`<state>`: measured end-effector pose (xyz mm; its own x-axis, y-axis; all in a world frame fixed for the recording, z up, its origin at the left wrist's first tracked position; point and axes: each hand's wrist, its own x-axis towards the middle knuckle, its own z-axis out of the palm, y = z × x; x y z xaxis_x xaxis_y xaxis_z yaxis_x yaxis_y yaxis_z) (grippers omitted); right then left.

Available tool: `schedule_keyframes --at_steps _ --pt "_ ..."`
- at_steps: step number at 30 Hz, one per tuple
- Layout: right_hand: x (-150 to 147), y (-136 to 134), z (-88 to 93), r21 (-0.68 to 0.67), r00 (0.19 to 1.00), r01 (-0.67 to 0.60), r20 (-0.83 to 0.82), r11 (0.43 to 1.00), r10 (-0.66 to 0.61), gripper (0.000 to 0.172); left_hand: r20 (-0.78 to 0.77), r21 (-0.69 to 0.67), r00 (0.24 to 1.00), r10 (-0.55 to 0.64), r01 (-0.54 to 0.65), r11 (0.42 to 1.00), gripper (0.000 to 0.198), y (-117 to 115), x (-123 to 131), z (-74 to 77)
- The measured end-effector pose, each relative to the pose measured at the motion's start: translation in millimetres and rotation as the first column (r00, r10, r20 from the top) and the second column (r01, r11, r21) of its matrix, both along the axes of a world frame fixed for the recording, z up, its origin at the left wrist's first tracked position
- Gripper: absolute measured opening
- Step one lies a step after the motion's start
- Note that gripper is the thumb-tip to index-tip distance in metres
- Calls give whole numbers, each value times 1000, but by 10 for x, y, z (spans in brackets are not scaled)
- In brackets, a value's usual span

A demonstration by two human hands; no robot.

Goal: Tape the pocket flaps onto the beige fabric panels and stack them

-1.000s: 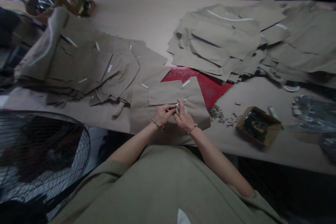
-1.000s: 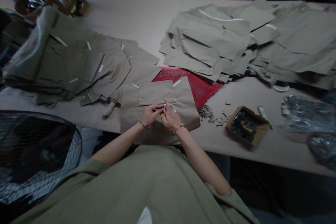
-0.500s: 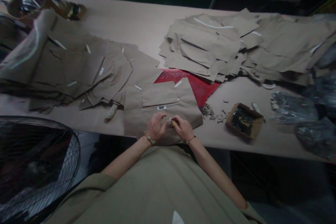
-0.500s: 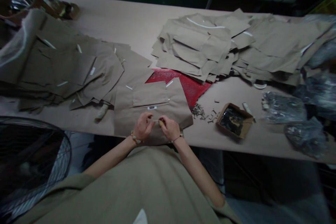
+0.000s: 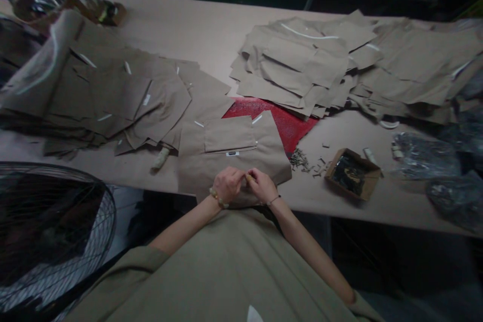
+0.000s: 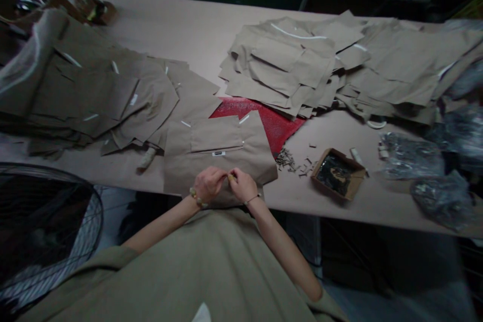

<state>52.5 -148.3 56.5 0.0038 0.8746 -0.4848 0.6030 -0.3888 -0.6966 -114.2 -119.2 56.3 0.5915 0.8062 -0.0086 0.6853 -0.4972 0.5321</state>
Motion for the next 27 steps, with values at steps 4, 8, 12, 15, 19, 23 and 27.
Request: schedule_keyframes --at_steps 4,8,12,15,19,23,27 --pt "154 81 -258 -134 865 333 -350 933 -359 42 98 -2 994 40 -40 999 25 41 12 -74" --pt "560 308 -343 36 741 645 -274 763 -613 64 119 -289 932 343 -298 910 20 485 -40 -292" --pt "986 649 -287 312 834 493 96 812 -543 68 -99 -462 907 408 -405 789 36 997 -75 -466" --pt "1116 875 -288 230 809 337 426 913 -406 55 -234 -432 903 360 -428 793 40 1172 6 -477" --pt "1084 1036 -358 53 764 333 570 942 -302 47 -427 -359 853 300 -465 809 37 1252 205 -419" --pt "1067 1073 -452 14 768 370 558 929 -314 51 -564 -326 787 250 -490 808 51 1345 259 -418" --pt "1162 1083 -625 74 762 398 528 914 -375 53 -514 -301 809 285 -481 824 51 1483 9 -488"
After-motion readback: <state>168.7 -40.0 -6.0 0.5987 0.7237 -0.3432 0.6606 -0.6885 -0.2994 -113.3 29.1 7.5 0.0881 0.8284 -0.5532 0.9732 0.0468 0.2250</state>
